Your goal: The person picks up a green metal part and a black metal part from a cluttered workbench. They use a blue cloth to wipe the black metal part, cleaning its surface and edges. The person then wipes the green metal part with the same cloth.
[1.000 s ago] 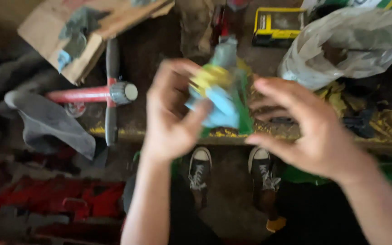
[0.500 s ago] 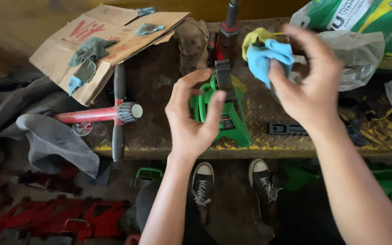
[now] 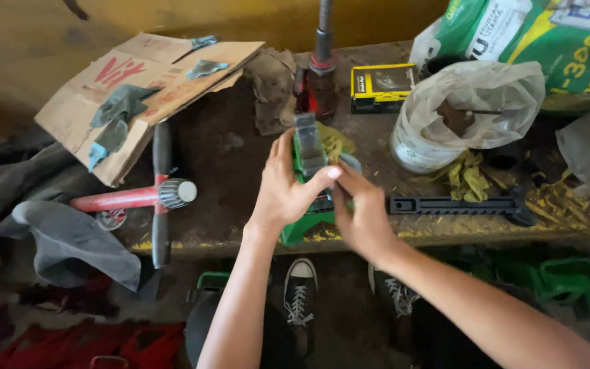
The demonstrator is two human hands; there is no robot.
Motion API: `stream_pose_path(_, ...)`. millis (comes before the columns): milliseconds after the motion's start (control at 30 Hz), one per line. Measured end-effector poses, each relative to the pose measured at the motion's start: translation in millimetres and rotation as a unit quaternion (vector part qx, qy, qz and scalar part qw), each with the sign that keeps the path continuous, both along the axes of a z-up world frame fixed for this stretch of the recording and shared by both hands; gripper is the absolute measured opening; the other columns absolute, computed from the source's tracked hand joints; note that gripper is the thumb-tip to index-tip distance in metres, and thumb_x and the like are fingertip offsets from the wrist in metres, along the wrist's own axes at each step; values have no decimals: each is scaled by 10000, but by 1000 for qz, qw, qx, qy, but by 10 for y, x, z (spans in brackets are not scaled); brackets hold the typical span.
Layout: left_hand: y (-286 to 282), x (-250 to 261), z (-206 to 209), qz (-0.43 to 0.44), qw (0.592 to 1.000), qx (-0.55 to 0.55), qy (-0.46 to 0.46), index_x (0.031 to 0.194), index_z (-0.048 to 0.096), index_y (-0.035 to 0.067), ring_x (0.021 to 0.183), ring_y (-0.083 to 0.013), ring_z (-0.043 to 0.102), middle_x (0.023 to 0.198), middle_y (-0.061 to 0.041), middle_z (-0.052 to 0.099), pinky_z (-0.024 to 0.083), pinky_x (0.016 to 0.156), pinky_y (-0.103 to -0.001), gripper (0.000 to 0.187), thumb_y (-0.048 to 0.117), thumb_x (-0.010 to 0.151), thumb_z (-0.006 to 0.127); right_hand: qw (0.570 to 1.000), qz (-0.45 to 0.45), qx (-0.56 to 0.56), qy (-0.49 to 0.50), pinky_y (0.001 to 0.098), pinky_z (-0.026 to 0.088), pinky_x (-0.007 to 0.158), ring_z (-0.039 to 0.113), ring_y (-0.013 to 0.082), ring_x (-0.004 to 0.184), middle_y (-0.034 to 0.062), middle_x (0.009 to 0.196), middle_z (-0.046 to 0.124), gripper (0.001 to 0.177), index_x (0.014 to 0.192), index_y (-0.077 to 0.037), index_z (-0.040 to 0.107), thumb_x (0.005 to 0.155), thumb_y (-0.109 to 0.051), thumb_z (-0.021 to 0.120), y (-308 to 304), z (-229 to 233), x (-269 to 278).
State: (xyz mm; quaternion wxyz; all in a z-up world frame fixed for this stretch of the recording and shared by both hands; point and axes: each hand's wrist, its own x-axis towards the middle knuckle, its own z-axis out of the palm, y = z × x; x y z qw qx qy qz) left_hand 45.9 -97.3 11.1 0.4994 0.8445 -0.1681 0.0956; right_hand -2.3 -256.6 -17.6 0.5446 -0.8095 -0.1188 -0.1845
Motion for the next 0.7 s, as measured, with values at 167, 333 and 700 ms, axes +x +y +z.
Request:
stream_pose_path(167, -64, -8, -44, -7, 997, 18, -71, 1420, 519, -30, 1227, -413, 597, 1288, -235, 635, 483, 1077, -481, 906, 677, 875, 670, 991, -43, -49, 114, 412, 566, 746, 733, 378, 866, 230, 1144, 741, 343, 1233, -31, 716, 904, 45, 652, -202, -344, 327)
stream_pose_path(333, -64, -29, -51, -5, 996, 32, -79, 1455, 491, -40, 1301, -419, 557, 1369, -235, 613, 420, 1139, -494, 930, 719, 926, 585, 998, 3, -44, -53, 392, 586, 918, 728, 384, 1117, 229, 1208, 714, 329, 1220, -11, 719, 894, 32, 705, -207, -390, 394)
stream_pose_path(700, -86, -34, -82, 4, 996, 50, -69, 1480, 464, -63, 1297, -428, 559, 1365, -252, 593, 421, 1138, -502, 979, 746, 932, 528, 994, 20, -79, -72, 458, 556, 941, 690, 448, 1085, 276, 1212, 694, 463, 1245, 9, 707, 793, 59, 620, -412, -889, 773)
